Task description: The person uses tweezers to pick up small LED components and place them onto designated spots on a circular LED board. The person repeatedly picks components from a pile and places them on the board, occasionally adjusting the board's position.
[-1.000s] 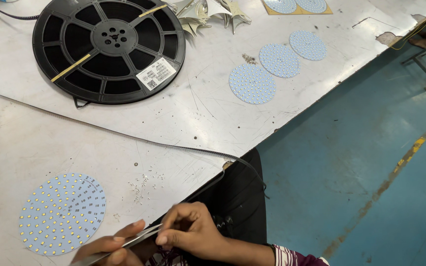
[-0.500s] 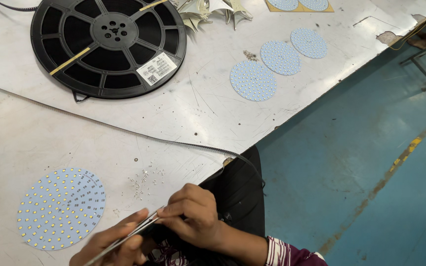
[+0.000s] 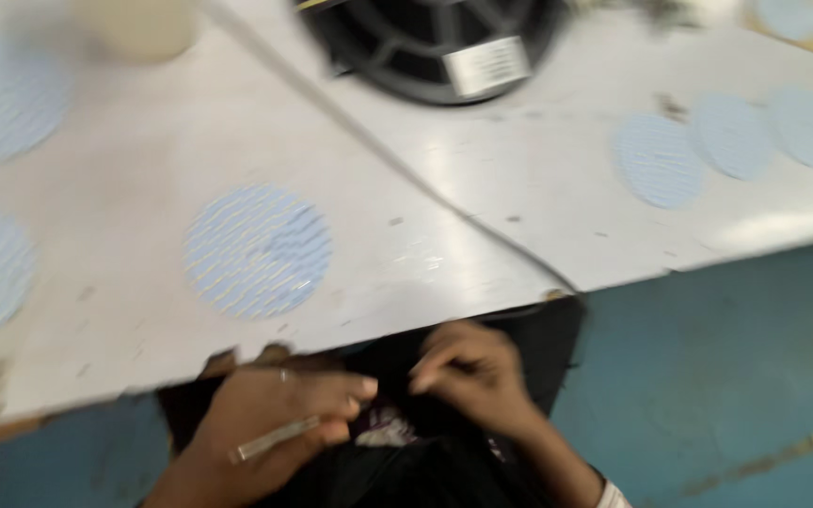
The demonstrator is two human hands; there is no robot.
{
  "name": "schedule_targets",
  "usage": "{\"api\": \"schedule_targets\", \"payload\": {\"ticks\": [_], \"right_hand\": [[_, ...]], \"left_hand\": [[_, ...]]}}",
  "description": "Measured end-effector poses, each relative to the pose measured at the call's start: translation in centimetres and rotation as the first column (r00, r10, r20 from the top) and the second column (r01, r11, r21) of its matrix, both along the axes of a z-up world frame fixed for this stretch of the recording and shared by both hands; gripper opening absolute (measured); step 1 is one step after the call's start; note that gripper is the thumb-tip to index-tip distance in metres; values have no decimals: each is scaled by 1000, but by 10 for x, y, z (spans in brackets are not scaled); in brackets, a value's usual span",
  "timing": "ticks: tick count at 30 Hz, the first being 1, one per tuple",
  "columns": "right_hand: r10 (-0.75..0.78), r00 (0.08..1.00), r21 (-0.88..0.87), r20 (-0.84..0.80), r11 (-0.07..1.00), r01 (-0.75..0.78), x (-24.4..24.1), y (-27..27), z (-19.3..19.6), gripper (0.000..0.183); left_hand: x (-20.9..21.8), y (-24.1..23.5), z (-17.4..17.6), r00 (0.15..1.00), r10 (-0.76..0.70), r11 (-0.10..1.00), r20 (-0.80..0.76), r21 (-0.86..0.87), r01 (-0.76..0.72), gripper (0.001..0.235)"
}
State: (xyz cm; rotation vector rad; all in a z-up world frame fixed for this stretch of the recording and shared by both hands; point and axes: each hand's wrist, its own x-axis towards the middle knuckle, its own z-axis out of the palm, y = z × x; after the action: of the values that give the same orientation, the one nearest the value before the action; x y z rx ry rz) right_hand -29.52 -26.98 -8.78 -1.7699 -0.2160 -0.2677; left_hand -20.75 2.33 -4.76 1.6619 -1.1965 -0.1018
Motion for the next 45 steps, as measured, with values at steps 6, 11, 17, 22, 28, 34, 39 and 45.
{"api": "schedule_targets", "payload": {"ticks": [6, 11, 17, 22, 28, 34, 39, 45], "right_hand": [[100, 994, -417, 49, 906, -71, 14, -7, 18, 43], [350, 937, -752, -14, 614, -241, 34, 30, 32, 74], [113, 993, -769, 30, 638, -50, 58, 40, 41, 81], [-117, 981, -679, 154, 709, 191, 71, 16, 53, 47], [-135, 984, -627, 113, 759, 176, 110, -13, 56, 35], [-69, 983, -708, 169, 686, 170, 124, -10, 53, 27], [33, 975, -750, 220, 645, 147, 141, -19, 49, 20], [196, 943, -750, 268, 657, 77, 153, -31, 53, 24]], "left_hand": [[-5, 25, 8, 767, 225, 922, -600, -123, -366, 17], [-1, 31, -9, 777, 241, 868, -582, -228, -440, 18], [2, 34, -13, 803, 263, 853, -535, -260, -452, 19], [2, 44, -16, 741, 371, 827, -560, -164, -538, 19], [4, 48, -24, 775, 371, 824, -512, -203, -528, 20], [6, 42, -12, 752, 399, 802, -525, -197, -563, 20], [23, 33, 19, 821, 380, 830, -426, -236, -506, 19], [100, -7, 59, 931, 275, 867, -240, -357, -348, 20]]}}
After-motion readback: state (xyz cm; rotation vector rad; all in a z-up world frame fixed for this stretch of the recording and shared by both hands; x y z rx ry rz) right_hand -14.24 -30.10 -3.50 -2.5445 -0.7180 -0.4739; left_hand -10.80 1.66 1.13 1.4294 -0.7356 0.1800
